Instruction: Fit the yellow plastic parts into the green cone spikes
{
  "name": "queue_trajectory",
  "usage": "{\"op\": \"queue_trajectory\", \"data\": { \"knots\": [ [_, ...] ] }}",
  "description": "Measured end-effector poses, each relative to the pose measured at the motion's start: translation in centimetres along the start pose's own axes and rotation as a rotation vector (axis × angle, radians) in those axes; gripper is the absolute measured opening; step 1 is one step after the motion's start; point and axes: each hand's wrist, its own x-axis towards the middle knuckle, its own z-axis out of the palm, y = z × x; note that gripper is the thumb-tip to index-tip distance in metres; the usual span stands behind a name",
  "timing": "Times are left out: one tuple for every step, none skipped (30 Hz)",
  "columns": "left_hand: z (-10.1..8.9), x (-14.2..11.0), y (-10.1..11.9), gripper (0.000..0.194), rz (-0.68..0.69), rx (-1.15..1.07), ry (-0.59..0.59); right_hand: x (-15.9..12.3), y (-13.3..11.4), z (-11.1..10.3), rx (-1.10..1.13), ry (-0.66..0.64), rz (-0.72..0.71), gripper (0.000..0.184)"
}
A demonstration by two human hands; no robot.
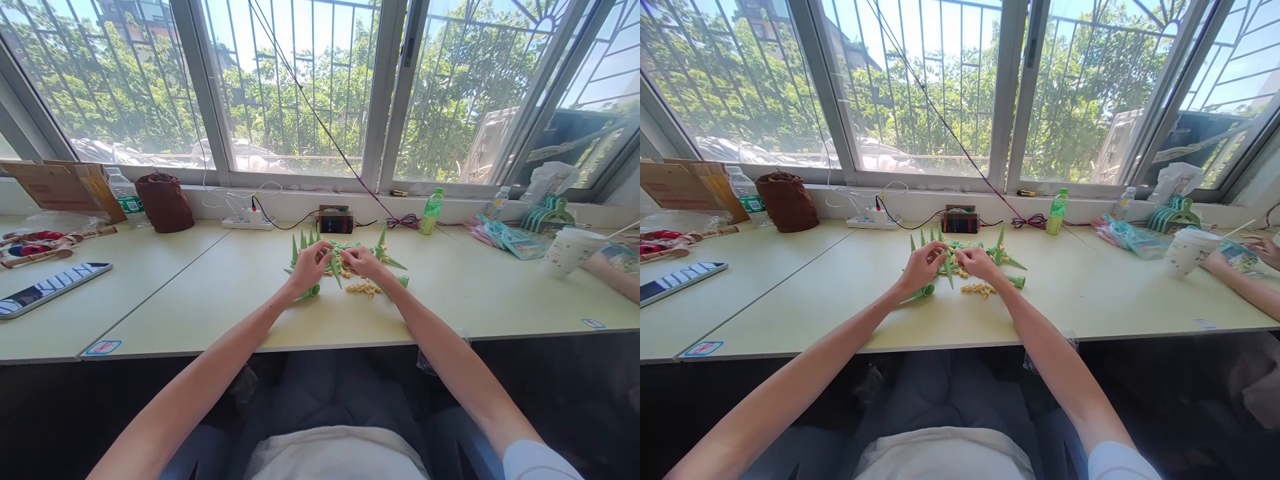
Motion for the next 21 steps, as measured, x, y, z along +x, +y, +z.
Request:
{"op": "queue_trajectory", "data": {
  "knots": [
    [0.0, 0.02, -0.02, 0.019, 0.0, 0.005, 0.004, 0.02, 0.01, 0.04, 0.015, -0.004, 0.006, 0.048],
    [0.0, 0.04, -0.03, 0.018, -0.003, 0.008, 0.01, 0.03, 0.0, 0.07, 0.031, -0.006, 0.007, 0.046],
    [0.0, 0.05, -0.02, 0.017, -0.009, 0.008, 0.016, 0.04, -0.01, 0.08, 0.045, -0.007, 0.003, 0.044],
    [0.01, 0.07, -0.01, 0.016, -0.016, 0.007, 0.023, 0.05, -0.04, 0.09, 0.054, -0.004, -0.004, 0.042],
    [0.01, 0.08, 0.02, 0.016, -0.023, 0.007, 0.027, 0.05, -0.06, 0.09, 0.059, -0.003, -0.012, 0.04],
    [0.02, 0.09, 0.04, 0.015, -0.029, 0.006, 0.028, 0.05, -0.07, 0.08, 0.06, -0.004, -0.019, 0.038],
    [0.03, 0.09, 0.07, 0.015, -0.032, 0.005, 0.027, 0.05, -0.06, 0.07, 0.057, -0.004, -0.024, 0.036],
    [0.03, 0.09, 0.08, 0.015, -0.032, 0.003, 0.024, 0.05, -0.03, 0.06, 0.049, -0.004, -0.028, 0.035],
    [0.03, 0.08, 0.09, 0.015, -0.03, 0.0, 0.019, 0.06, 0.02, 0.06, 0.039, 0.0, -0.031, 0.035],
    [0.03, 0.07, 0.08, 0.015, -0.025, -0.003, 0.015, 0.07, 0.08, 0.05, 0.028, 0.002, -0.033, 0.035],
    [0.02, 0.07, 0.06, 0.015, -0.021, -0.005, 0.009, 0.07, 0.12, 0.05, 0.019, 0.003, -0.034, 0.036],
    [0.01, 0.06, 0.03, 0.016, -0.016, -0.007, 0.003, 0.07, 0.15, 0.04, 0.011, 0.003, -0.035, 0.036],
    [0.0, 0.05, -0.02, 0.016, -0.013, -0.009, -0.002, 0.06, 0.15, 0.02, 0.005, 0.001, -0.036, 0.037],
    [-0.02, 0.04, -0.06, 0.016, -0.01, -0.01, -0.007, 0.03, 0.12, 0.0, 0.001, -0.003, -0.037, 0.038],
    [-0.04, 0.04, -0.1, 0.017, -0.007, -0.01, -0.011, 0.0, 0.06, -0.03, -0.002, -0.008, -0.037, 0.039],
    [-0.05, 0.04, -0.14, 0.017, -0.005, -0.007, -0.014, -0.05, -0.02, -0.06, -0.006, -0.013, -0.038, 0.041],
    [-0.06, 0.03, -0.18, 0.018, -0.002, -0.001, -0.017, -0.1, -0.1, -0.09, -0.008, -0.018, -0.038, 0.042],
    [-0.07, 0.04, -0.2, 0.019, 0.002, 0.009, -0.019, -0.14, -0.16, -0.12, -0.007, -0.024, -0.037, 0.043],
    [-0.07, 0.04, -0.23, 0.02, 0.005, 0.021, -0.022, -0.16, -0.19, -0.13, -0.002, -0.028, -0.036, 0.044],
    [-0.07, 0.04, -0.25, 0.021, 0.008, 0.03, -0.025, -0.16, -0.19, -0.13, 0.006, -0.03, -0.035, 0.044],
    [-0.06, 0.05, -0.27, 0.022, 0.011, 0.038, -0.026, -0.14, -0.13, -0.12, 0.014, -0.033, -0.031, 0.045]
  ]
}}
